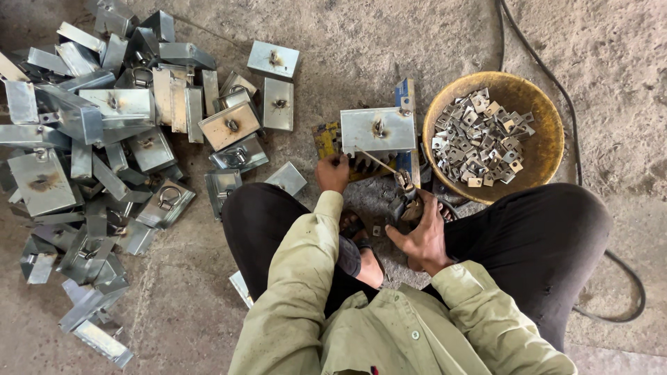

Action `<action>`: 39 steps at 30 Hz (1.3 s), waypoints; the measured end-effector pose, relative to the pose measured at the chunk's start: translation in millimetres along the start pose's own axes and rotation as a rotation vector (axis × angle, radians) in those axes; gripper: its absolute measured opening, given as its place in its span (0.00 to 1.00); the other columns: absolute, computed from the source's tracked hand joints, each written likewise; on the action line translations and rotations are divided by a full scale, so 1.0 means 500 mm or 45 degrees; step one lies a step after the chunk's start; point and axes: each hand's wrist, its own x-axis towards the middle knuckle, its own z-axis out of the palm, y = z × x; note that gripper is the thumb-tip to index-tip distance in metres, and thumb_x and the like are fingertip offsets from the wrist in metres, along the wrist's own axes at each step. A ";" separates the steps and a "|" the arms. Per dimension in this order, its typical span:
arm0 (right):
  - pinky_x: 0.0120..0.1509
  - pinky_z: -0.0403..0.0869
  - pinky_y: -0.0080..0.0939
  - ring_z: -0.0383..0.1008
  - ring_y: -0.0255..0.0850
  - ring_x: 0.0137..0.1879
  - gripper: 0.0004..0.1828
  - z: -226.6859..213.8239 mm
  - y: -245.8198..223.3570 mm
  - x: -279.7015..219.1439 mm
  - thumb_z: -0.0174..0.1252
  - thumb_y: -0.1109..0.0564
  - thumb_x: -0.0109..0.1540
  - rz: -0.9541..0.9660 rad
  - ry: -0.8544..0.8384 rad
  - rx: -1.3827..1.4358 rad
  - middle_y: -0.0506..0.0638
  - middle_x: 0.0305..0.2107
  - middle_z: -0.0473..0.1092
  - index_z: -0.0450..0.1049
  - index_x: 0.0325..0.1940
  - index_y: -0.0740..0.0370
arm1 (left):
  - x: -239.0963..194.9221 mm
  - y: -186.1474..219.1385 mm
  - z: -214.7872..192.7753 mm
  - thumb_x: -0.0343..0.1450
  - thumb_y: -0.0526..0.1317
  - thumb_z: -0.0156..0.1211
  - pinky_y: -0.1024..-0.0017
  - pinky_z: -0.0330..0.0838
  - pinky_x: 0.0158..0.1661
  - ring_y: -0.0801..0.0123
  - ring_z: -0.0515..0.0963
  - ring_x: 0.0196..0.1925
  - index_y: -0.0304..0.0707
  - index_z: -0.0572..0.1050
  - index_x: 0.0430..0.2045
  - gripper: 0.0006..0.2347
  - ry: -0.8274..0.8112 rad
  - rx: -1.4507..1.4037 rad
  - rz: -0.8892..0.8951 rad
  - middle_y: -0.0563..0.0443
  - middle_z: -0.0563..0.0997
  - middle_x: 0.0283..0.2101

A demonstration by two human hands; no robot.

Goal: The person spot welds small metal brackets onto larger metal components, picking brackets from a yellow bucket and welding them before placing the finished items into a pile on the floor.

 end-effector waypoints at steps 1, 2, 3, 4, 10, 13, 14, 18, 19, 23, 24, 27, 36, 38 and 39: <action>0.57 0.75 0.56 0.74 0.62 0.52 0.52 0.000 0.001 -0.001 0.74 0.51 0.45 -0.001 -0.004 0.002 0.68 0.50 0.68 0.57 0.66 0.69 | 0.001 -0.002 0.002 0.65 0.43 0.65 0.60 0.77 0.39 0.51 0.85 0.32 0.31 0.84 0.29 0.11 0.001 0.009 -0.001 0.37 0.85 0.29; 0.57 0.75 0.55 0.74 0.61 0.52 0.52 0.000 0.002 0.000 0.74 0.51 0.45 -0.003 -0.007 0.005 0.68 0.50 0.68 0.57 0.67 0.68 | 0.003 -0.005 0.003 0.65 0.43 0.64 0.60 0.77 0.39 0.51 0.85 0.32 0.31 0.84 0.29 0.11 0.002 0.017 0.001 0.37 0.85 0.29; 0.57 0.75 0.55 0.74 0.61 0.52 0.52 0.001 0.003 0.000 0.74 0.51 0.45 -0.004 -0.010 0.008 0.68 0.50 0.68 0.57 0.67 0.68 | 0.004 -0.009 0.005 0.65 0.43 0.64 0.61 0.77 0.38 0.51 0.85 0.32 0.32 0.84 0.29 0.11 0.002 0.013 0.009 0.37 0.84 0.28; 0.57 0.75 0.55 0.74 0.61 0.51 0.51 0.003 0.003 0.001 0.74 0.51 0.45 -0.015 -0.005 0.012 0.67 0.50 0.68 0.57 0.66 0.68 | 0.006 -0.014 0.007 0.65 0.43 0.64 0.61 0.77 0.38 0.52 0.85 0.32 0.32 0.83 0.29 0.11 -0.001 0.009 0.008 0.38 0.84 0.29; 0.58 0.73 0.55 0.75 0.56 0.50 0.46 0.002 -0.011 0.000 0.74 0.54 0.47 -0.097 0.014 -0.048 0.58 0.44 0.73 0.59 0.64 0.66 | 0.013 -0.095 0.043 0.66 0.42 0.63 0.62 0.76 0.38 0.55 0.83 0.34 0.33 0.80 0.32 0.11 -0.039 -0.087 0.029 0.41 0.82 0.31; 0.55 0.75 0.52 0.77 0.54 0.48 0.46 -0.005 -0.021 0.001 0.73 0.53 0.47 -0.042 -0.005 0.073 0.59 0.45 0.72 0.59 0.64 0.67 | 0.029 -0.152 0.078 0.66 0.42 0.63 0.63 0.76 0.38 0.57 0.82 0.35 0.33 0.78 0.34 0.11 -0.053 -0.104 0.025 0.42 0.81 0.33; 0.55 0.76 0.51 0.78 0.52 0.46 0.45 -0.006 -0.022 0.001 0.73 0.53 0.48 0.011 -0.036 0.126 0.58 0.44 0.74 0.59 0.64 0.66 | 0.035 -0.174 0.089 0.66 0.42 0.63 0.63 0.76 0.38 0.58 0.82 0.35 0.33 0.78 0.34 0.11 -0.059 -0.108 0.010 0.43 0.81 0.33; 0.56 0.74 0.53 0.76 0.56 0.51 0.48 -0.006 -0.016 0.003 0.75 0.53 0.47 -0.131 0.037 0.092 0.62 0.47 0.70 0.59 0.65 0.67 | 0.056 -0.199 0.119 0.66 0.41 0.62 0.64 0.76 0.38 0.60 0.81 0.36 0.34 0.76 0.36 0.11 -0.055 -0.067 -0.033 0.45 0.80 0.35; 0.56 0.75 0.52 0.76 0.56 0.51 0.48 -0.007 -0.012 0.003 0.75 0.52 0.48 -0.122 0.024 0.112 0.62 0.48 0.70 0.58 0.65 0.67 | 0.058 -0.188 0.122 0.66 0.41 0.62 0.64 0.76 0.38 0.61 0.80 0.37 0.34 0.75 0.37 0.12 -0.048 -0.040 -0.039 0.45 0.79 0.35; 0.57 0.73 0.55 0.75 0.60 0.53 0.49 -0.006 -0.001 0.001 0.75 0.50 0.47 -0.083 0.010 0.033 0.65 0.49 0.70 0.59 0.66 0.67 | 0.056 -0.151 0.104 0.68 0.42 0.59 0.66 0.75 0.38 0.63 0.79 0.37 0.36 0.74 0.37 0.10 -0.084 0.346 0.111 0.48 0.78 0.35; 0.57 0.73 0.57 0.73 0.63 0.53 0.50 -0.004 0.000 0.001 0.76 0.50 0.46 -0.074 0.017 -0.025 0.67 0.49 0.69 0.60 0.66 0.68 | 0.055 -0.147 0.096 0.71 0.42 0.57 0.66 0.75 0.38 0.64 0.79 0.36 0.37 0.75 0.35 0.08 -0.147 0.530 0.223 0.49 0.78 0.34; 0.57 0.73 0.57 0.73 0.63 0.54 0.50 -0.001 -0.002 0.001 0.74 0.50 0.46 -0.060 -0.024 -0.038 0.67 0.49 0.69 0.60 0.66 0.68 | 0.051 -0.143 0.091 0.76 0.44 0.53 0.66 0.72 0.35 0.64 0.77 0.32 0.38 0.77 0.30 0.10 -0.280 0.663 0.258 0.50 0.77 0.30; 0.57 0.75 0.55 0.74 0.65 0.55 0.46 -0.013 -0.038 0.002 0.72 0.51 0.48 -0.126 -0.113 -0.106 0.67 0.50 0.69 0.63 0.66 0.66 | 0.065 -0.223 0.122 0.69 0.43 0.60 0.66 0.74 0.34 0.64 0.80 0.31 0.38 0.80 0.31 0.08 -0.135 0.086 0.001 0.50 0.80 0.29; 0.59 0.75 0.55 0.74 0.63 0.57 0.44 -0.018 -0.043 0.002 0.72 0.52 0.48 -0.209 -0.069 -0.088 0.65 0.51 0.70 0.64 0.66 0.65 | 0.061 -0.234 0.122 0.68 0.42 0.61 0.67 0.74 0.34 0.65 0.80 0.30 0.37 0.80 0.31 0.08 -0.131 0.005 -0.003 0.50 0.81 0.29; 0.59 0.76 0.55 0.75 0.62 0.58 0.43 -0.019 -0.041 0.002 0.72 0.53 0.49 -0.251 -0.046 -0.079 0.64 0.51 0.71 0.64 0.65 0.64 | 0.058 -0.238 0.119 0.67 0.42 0.62 0.67 0.74 0.34 0.65 0.80 0.30 0.37 0.80 0.31 0.08 -0.131 -0.026 -0.008 0.50 0.81 0.28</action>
